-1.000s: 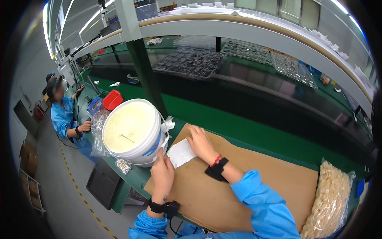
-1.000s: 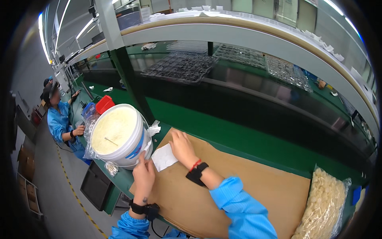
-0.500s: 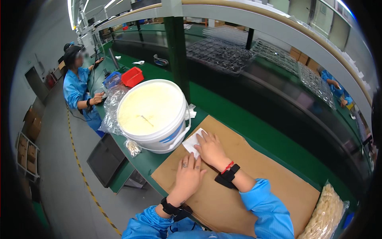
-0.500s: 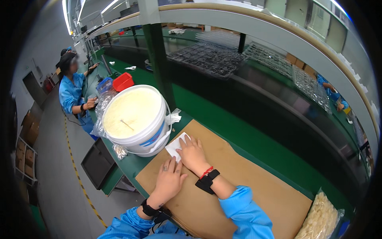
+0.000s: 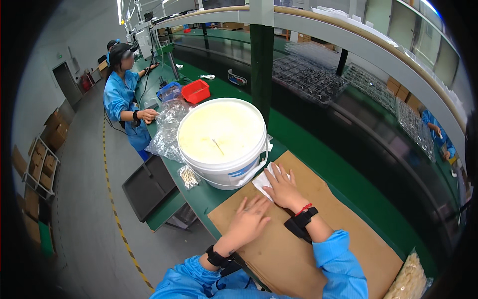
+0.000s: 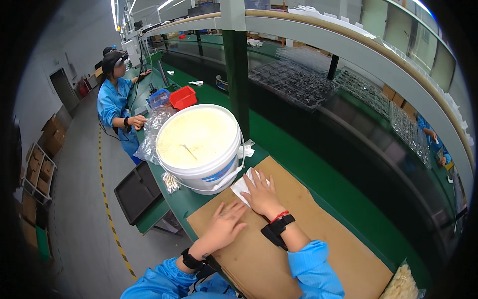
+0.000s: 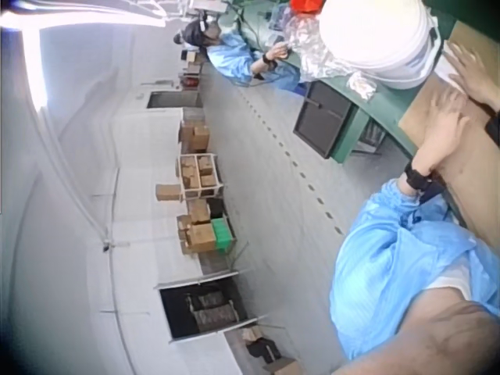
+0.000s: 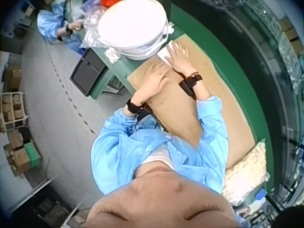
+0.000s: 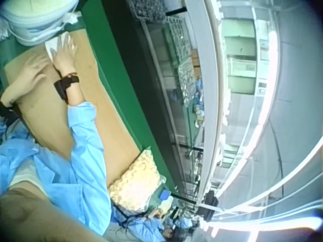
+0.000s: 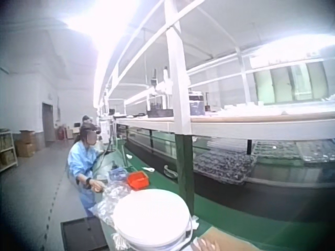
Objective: The worker is applying a lubricant or adhesive to the internal gears and mechanical parts of a plastic motor housing using a small applicator stick.
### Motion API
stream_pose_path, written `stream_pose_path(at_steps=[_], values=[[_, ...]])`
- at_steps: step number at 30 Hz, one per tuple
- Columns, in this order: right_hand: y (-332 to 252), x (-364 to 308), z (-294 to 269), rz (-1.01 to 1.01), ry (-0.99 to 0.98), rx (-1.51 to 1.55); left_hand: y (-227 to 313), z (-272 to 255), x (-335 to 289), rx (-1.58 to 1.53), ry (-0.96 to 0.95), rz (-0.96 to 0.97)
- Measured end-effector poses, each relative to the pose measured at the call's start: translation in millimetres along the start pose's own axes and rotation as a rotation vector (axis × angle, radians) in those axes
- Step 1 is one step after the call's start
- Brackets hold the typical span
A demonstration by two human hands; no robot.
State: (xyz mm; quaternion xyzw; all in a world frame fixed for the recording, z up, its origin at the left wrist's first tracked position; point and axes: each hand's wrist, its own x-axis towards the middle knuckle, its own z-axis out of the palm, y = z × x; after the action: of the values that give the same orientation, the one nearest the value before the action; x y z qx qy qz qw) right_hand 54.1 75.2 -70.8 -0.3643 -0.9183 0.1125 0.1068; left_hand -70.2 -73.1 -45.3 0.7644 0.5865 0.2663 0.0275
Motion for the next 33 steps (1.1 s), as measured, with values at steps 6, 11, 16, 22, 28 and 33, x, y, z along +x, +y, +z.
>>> stream_pose_path(at_steps=[6,11,16,22,28,33], values=[[1.7,-10.9,-17.7,-0.033,-0.051,0.047,-58.7,-53.9,-22.1,-0.006,0.438,-0.649],[-13.2,-15.6,-23.2,-0.036,0.016,0.080,-152.1,-54.0,-53.0,0.415,0.291,-0.618],[-1.8,-48.6,-37.4,0.035,0.107,0.026,-121.7,-40.9,-34.9,0.384,0.021,-0.694],[30.8,-131.8,-42.4,0.092,0.123,0.140,-150.0,-29.9,-51.0,0.312,0.134,-0.601],[42.8,-268.8,-83.1,0.518,0.029,0.249,-131.2,1.6,-42.2,1.305,0.453,-0.283],[-3.2,-373.3,-84.2,0.748,0.072,0.161,-56.0,-16.5,-28.8,0.985,0.009,-0.319]])
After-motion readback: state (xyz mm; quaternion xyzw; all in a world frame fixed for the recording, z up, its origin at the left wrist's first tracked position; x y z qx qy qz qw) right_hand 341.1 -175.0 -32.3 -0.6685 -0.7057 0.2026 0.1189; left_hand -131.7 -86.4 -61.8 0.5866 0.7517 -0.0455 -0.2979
